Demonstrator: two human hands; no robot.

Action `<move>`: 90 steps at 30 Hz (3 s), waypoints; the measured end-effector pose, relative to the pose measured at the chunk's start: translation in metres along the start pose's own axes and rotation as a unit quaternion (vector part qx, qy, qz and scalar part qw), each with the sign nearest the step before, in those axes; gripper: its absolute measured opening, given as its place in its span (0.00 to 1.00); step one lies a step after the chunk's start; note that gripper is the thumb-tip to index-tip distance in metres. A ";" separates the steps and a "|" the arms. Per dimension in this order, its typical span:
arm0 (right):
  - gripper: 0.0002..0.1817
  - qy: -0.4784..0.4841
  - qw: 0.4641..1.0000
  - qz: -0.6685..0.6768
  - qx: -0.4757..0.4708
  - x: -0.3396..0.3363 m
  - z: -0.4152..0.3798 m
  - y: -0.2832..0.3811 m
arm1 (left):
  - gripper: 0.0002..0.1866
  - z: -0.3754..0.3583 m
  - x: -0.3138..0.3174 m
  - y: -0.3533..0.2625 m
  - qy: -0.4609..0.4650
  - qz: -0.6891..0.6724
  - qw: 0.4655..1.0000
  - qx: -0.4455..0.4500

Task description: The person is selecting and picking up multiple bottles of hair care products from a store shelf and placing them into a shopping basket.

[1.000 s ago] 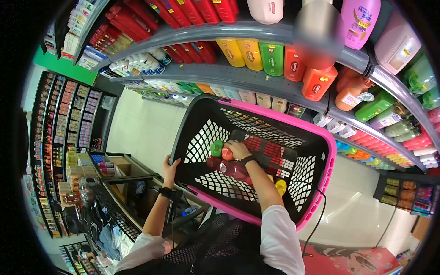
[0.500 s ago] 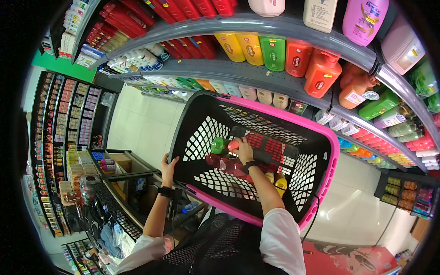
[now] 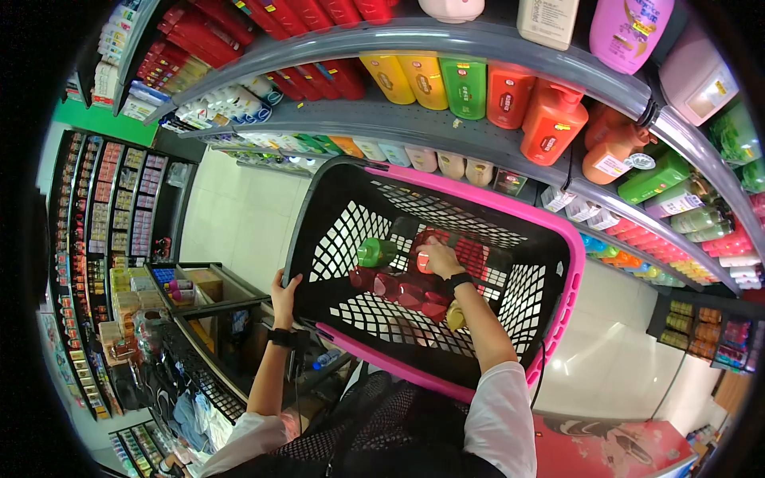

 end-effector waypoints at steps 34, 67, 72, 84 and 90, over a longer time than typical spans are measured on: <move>0.28 -0.082 0.958 0.106 -0.255 -0.211 -0.059 0.166 | 0.18 0.000 0.005 -0.008 -0.026 -0.035 0.999 0.026; 0.33 -0.636 0.771 0.026 -0.006 -0.249 -0.020 0.088 | 0.17 -0.005 0.004 0.009 -0.027 -0.021 0.999 0.035; 0.33 -0.596 0.803 -0.026 0.018 -0.272 -0.007 0.092 | 0.18 -0.002 0.007 0.007 -0.033 -0.031 0.998 0.050; 0.41 -0.478 0.868 -0.065 0.120 -0.326 0.014 0.078 | 0.17 -0.001 0.008 0.005 -0.014 -0.044 0.998 0.039; 0.36 -0.485 0.855 -0.146 0.108 -0.328 0.019 0.101 | 0.17 -0.002 0.003 -0.001 -0.024 0.003 0.999 0.042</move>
Point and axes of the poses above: each hand's wrist, its own z-axis towards the middle knuckle, its own x-axis out of the palm, y = z × x, the point moved 2 cm from there along z, towards the middle knuckle, and after that the axes turned 3 degrees about -x, right-handed, at the moved point
